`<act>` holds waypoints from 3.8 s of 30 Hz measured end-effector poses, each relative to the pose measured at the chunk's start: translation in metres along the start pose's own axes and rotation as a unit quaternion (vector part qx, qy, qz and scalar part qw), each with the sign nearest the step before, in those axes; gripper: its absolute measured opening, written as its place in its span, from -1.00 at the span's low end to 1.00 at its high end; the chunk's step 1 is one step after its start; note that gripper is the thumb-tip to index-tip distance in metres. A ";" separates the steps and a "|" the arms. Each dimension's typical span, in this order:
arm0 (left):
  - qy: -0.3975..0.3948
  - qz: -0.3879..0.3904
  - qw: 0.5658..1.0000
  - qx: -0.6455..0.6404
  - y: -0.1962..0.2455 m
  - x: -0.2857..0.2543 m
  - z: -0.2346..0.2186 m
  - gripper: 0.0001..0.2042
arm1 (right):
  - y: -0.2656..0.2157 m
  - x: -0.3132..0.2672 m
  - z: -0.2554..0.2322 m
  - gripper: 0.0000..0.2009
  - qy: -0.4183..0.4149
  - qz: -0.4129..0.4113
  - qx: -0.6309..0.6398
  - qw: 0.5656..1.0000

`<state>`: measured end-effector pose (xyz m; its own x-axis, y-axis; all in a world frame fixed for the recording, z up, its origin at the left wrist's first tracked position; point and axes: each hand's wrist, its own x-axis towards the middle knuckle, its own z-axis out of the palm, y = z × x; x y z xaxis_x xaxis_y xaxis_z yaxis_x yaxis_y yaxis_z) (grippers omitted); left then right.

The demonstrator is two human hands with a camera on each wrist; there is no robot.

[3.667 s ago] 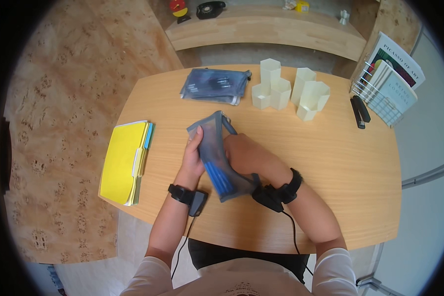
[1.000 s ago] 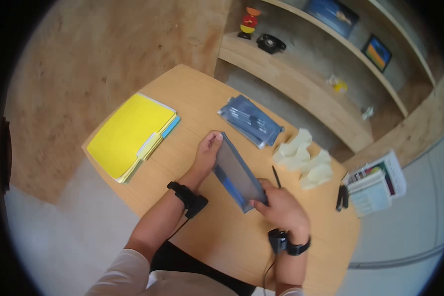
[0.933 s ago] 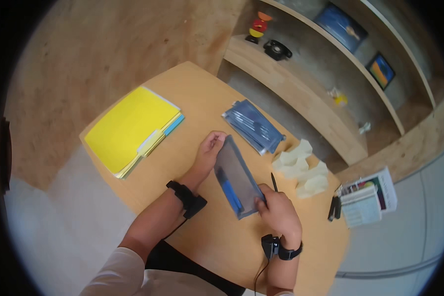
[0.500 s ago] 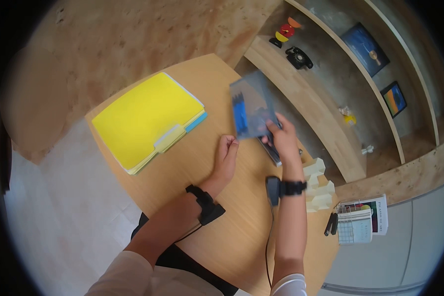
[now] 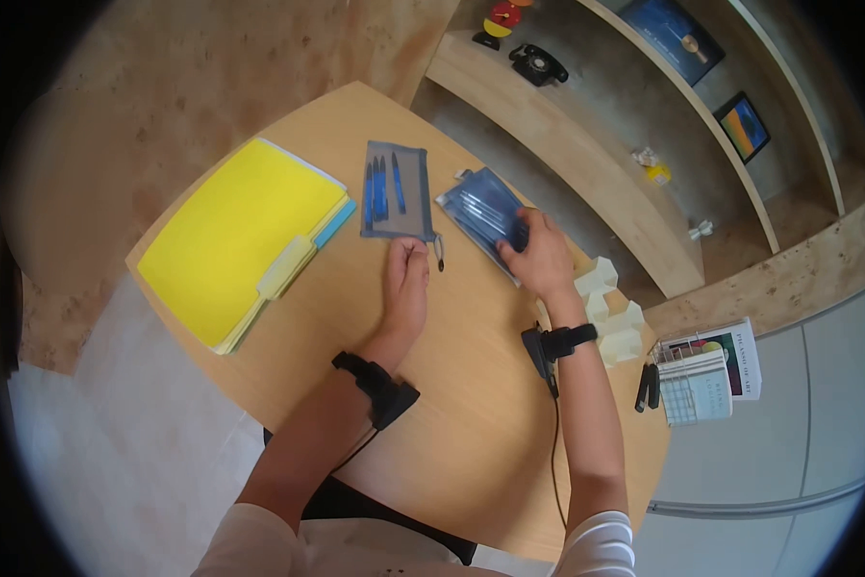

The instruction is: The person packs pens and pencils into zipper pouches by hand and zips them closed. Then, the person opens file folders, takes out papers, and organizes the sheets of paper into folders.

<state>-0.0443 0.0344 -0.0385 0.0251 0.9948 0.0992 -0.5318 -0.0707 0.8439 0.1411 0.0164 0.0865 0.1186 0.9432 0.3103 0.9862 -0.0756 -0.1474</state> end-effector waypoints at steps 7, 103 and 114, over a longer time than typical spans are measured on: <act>-0.039 -0.007 0.999 -0.019 -0.003 0.000 -0.001 -0.85 | 0.016 -0.010 0.032 -0.48 -0.034 0.008 -0.119 0.992; -0.364 -0.348 0.855 -0.121 0.031 -0.032 -0.019 -0.51 | -0.033 -0.154 -0.058 -0.60 0.226 0.042 0.262 0.937; -0.329 -0.361 0.866 -0.108 0.033 -0.035 -0.004 -0.49 | -0.019 -0.153 -0.053 -0.88 0.104 0.096 0.338 0.931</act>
<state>-0.0660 -0.0026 -0.0161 0.8563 0.5113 -0.0735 -0.3211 0.6383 0.6996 0.1100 -0.1432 0.0918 0.3741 0.8454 0.3812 0.6551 0.0500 -0.7539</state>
